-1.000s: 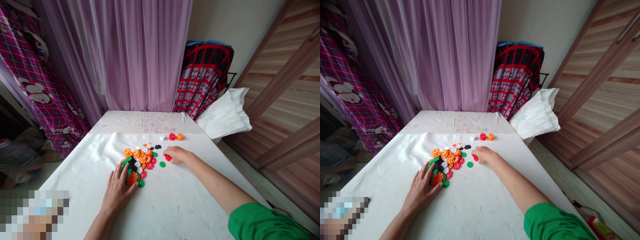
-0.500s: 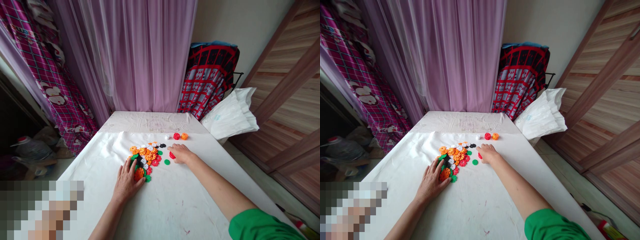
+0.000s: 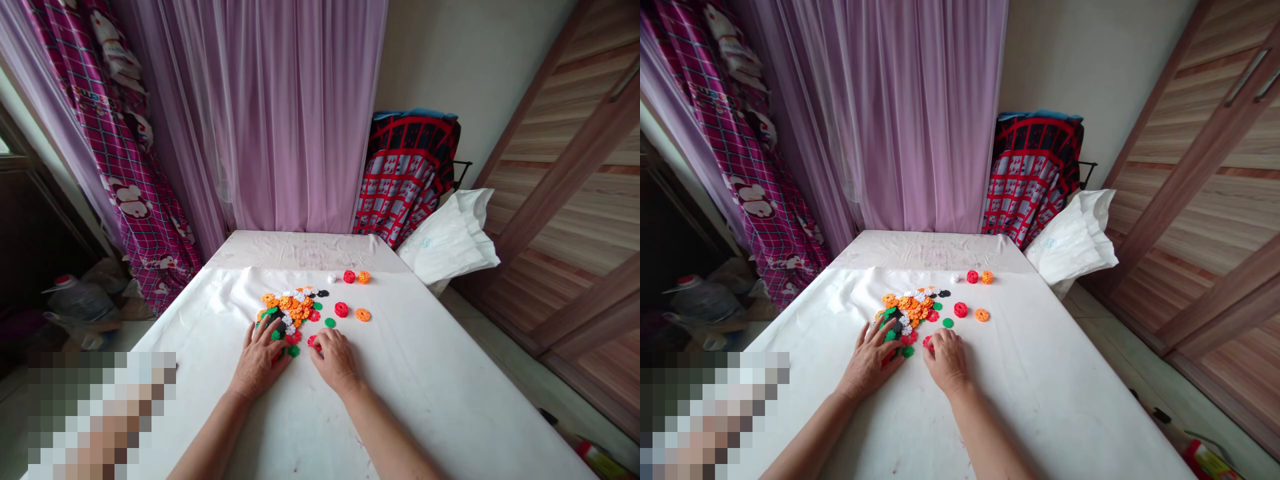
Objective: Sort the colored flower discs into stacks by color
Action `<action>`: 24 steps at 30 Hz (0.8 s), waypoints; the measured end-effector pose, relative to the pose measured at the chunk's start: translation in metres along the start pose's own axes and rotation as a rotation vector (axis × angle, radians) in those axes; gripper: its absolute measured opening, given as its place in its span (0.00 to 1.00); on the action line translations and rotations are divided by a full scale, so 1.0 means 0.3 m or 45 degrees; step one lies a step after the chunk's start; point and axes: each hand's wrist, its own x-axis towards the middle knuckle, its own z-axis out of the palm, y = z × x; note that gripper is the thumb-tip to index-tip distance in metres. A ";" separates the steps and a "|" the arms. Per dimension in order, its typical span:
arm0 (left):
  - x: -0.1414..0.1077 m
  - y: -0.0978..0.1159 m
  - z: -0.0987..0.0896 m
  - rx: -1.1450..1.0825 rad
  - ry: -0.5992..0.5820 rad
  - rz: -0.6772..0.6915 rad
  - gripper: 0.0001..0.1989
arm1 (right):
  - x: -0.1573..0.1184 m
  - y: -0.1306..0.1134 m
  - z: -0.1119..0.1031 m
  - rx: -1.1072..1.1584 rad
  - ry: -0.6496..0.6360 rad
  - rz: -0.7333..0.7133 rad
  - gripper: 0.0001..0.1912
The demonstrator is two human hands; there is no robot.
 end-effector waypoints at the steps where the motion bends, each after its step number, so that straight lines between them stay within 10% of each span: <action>1: -0.002 0.001 -0.001 0.006 0.022 -0.016 0.11 | -0.014 0.006 -0.003 0.016 0.024 0.025 0.03; 24: -0.030 -0.060 0.065 -0.031 0.252 -0.203 0.18 | 0.020 0.020 -0.074 -0.023 -0.266 -0.021 0.16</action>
